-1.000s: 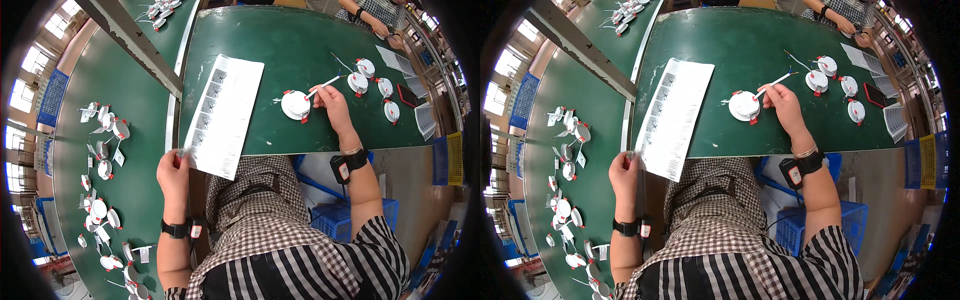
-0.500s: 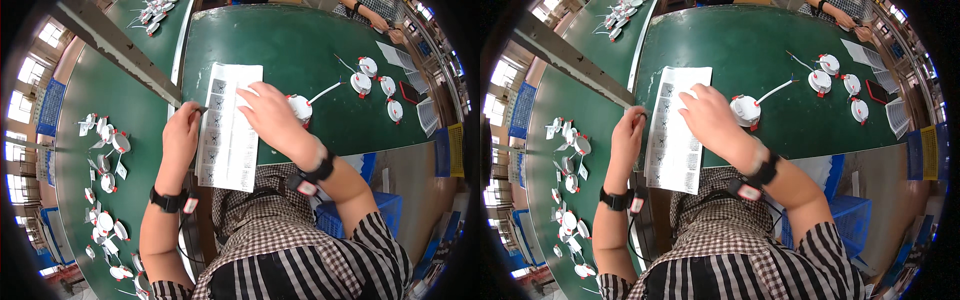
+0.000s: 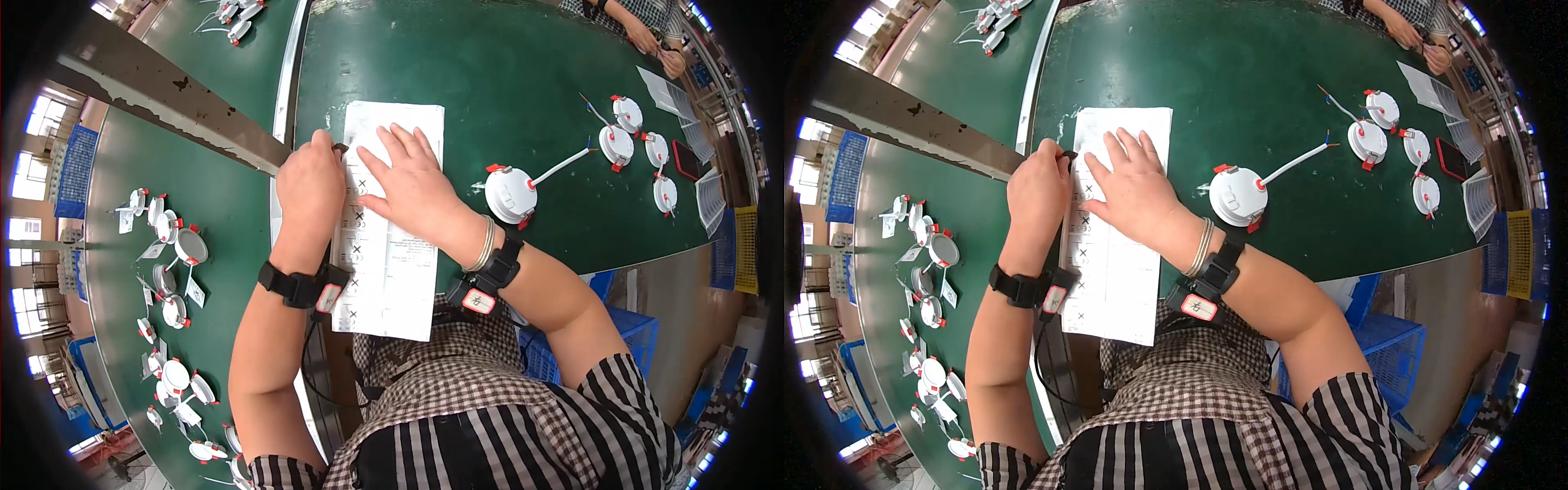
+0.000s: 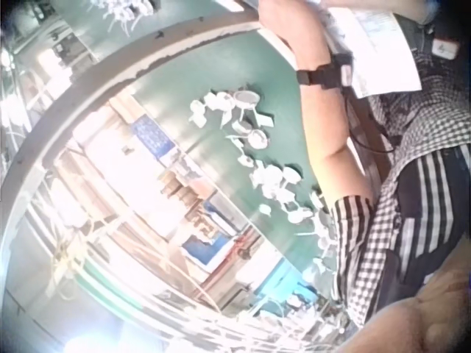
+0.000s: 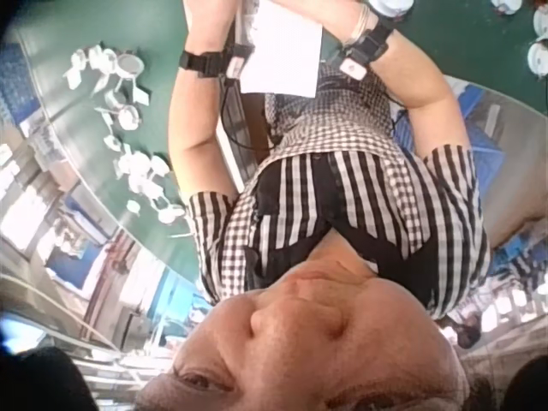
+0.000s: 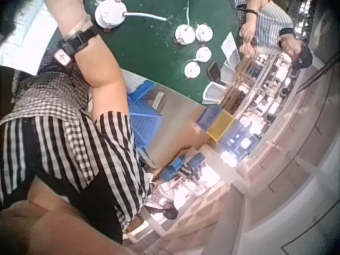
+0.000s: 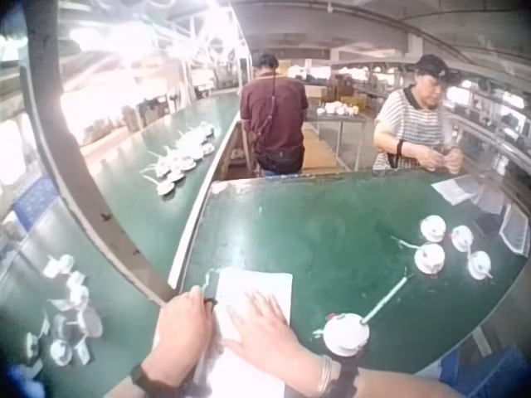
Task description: Applying labels and stickers to small circular LED light housings at a factory workbench.
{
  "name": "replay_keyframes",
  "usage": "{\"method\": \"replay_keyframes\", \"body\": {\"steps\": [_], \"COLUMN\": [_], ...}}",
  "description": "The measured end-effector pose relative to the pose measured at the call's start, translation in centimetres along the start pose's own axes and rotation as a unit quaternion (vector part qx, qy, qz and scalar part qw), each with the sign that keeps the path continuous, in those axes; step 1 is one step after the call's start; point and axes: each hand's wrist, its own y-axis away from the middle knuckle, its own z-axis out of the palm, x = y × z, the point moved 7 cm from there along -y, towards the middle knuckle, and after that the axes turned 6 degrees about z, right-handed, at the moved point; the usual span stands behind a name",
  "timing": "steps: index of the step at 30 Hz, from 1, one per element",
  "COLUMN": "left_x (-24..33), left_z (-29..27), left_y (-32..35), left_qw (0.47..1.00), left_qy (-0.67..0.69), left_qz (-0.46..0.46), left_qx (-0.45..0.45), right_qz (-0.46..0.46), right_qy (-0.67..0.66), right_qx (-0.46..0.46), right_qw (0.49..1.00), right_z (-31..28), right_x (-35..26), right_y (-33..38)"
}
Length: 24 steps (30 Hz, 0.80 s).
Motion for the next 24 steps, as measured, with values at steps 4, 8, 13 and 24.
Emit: {"method": "replay_keyframes", "body": {"steps": [4, 8, 13, 24], "left_x": [-0.4, -0.8, 0.4, 11.1], "left_z": [0.0, 0.3, -0.2, -7.7], "left_y": [-0.5, -0.6, -0.6, 10.1], "left_qw": [0.999, 0.998, 1.0, 0.905], "left_qy": [0.029, 0.041, -0.001, 0.059], "left_qz": [0.0, -0.021, 0.017, 0.42], "left_qx": [-0.021, -0.044, -0.011, 0.031], "right_qz": [0.0, -0.012, 0.023, 0.09], "right_qy": [-0.006, -0.011, -0.053, -0.083], "right_qx": [0.006, 0.02, 0.029, -0.151], "right_qw": [1.0, 1.0, 0.998, 0.981], "right_z": [-0.4, -1.4, -2.4, -1.9], "right_x": [0.0, 0.0, 1.5, 4.4], "right_y": [-0.2, -0.6, -2.2, -5.7]}}
